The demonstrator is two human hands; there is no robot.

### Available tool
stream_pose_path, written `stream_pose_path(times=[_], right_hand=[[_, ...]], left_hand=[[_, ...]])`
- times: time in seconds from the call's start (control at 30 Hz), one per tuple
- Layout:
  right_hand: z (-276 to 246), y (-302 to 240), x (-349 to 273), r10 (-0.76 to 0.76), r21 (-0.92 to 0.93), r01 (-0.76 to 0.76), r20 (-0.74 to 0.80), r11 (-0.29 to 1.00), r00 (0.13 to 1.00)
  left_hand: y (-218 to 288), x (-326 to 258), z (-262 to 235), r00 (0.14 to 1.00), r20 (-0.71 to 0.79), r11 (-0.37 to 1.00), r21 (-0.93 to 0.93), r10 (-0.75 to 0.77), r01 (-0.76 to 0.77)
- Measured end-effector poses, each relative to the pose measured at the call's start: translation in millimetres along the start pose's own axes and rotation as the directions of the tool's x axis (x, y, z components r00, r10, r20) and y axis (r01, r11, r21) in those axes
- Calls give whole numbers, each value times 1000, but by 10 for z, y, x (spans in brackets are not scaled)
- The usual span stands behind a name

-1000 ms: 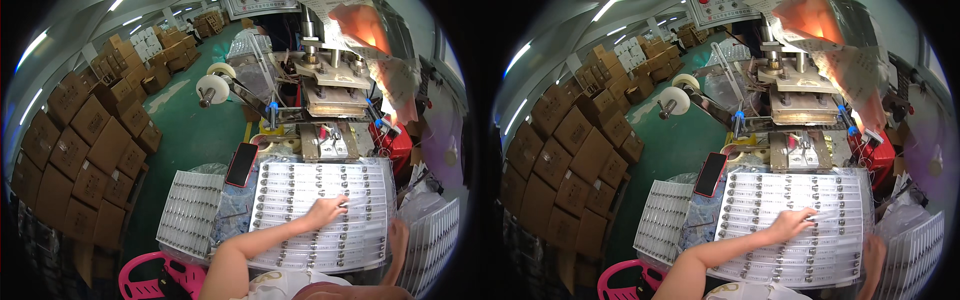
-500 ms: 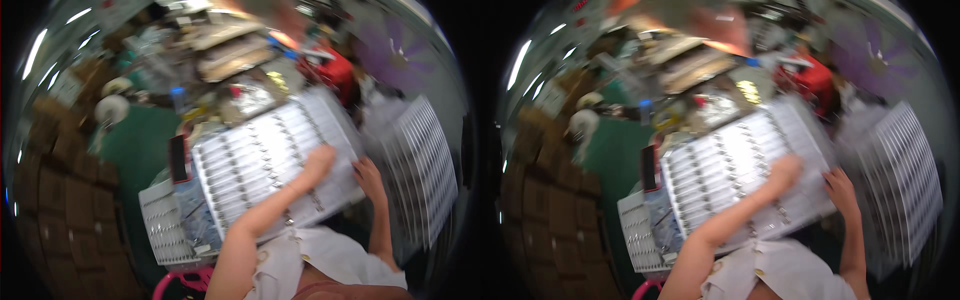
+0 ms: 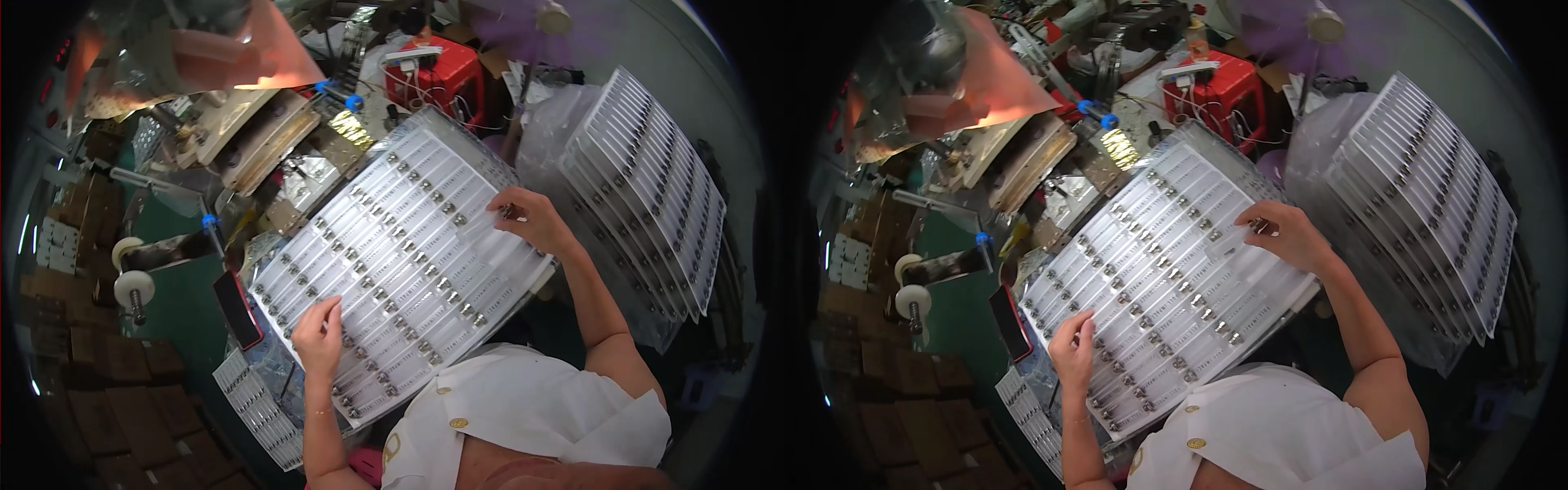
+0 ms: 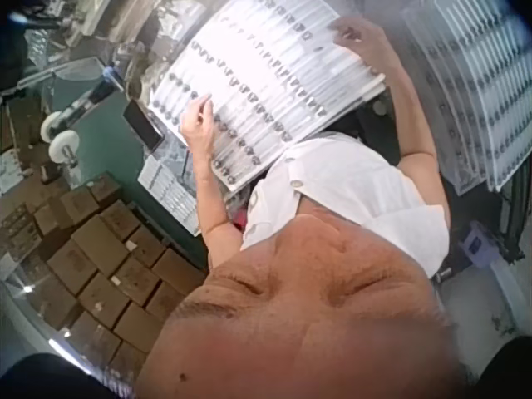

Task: The person operates a manual press machine in a factory setting. They repeatedly pick up small metal components from a white tray, place them into the machine's die, and press down on a lever to process the items. The person then removes the processed components and places them back into the tray.

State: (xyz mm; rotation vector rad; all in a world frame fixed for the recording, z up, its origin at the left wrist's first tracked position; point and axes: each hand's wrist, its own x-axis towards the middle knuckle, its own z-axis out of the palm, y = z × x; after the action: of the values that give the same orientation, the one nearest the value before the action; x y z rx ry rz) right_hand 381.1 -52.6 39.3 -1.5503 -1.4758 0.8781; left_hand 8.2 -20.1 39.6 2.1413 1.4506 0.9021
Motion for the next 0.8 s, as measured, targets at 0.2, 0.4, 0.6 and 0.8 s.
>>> stream_pose_path(times=[0.2, 0.4, 0.6, 0.8], right_hand=[[266, -231, 471, -188, 61, 183, 108, 981, 976], [221, -220, 693, -287, 107, 277, 101, 955, 953], [468, -394, 1132, -207, 77, 203, 60, 976, 976], [776, -582, 1688, -346, 61, 352, -80, 934, 935]], left_hand=[[-224, -173, -337, 965, -221, 990, -41, -144, 138], [-277, 887, -8, 942, -166, 937, 245, 293, -249], [-310, 2021, 278, 868, -107, 732, 592, 486, -337], [-30, 1531, 320, 792, -158, 774, 389, 590, -499]])
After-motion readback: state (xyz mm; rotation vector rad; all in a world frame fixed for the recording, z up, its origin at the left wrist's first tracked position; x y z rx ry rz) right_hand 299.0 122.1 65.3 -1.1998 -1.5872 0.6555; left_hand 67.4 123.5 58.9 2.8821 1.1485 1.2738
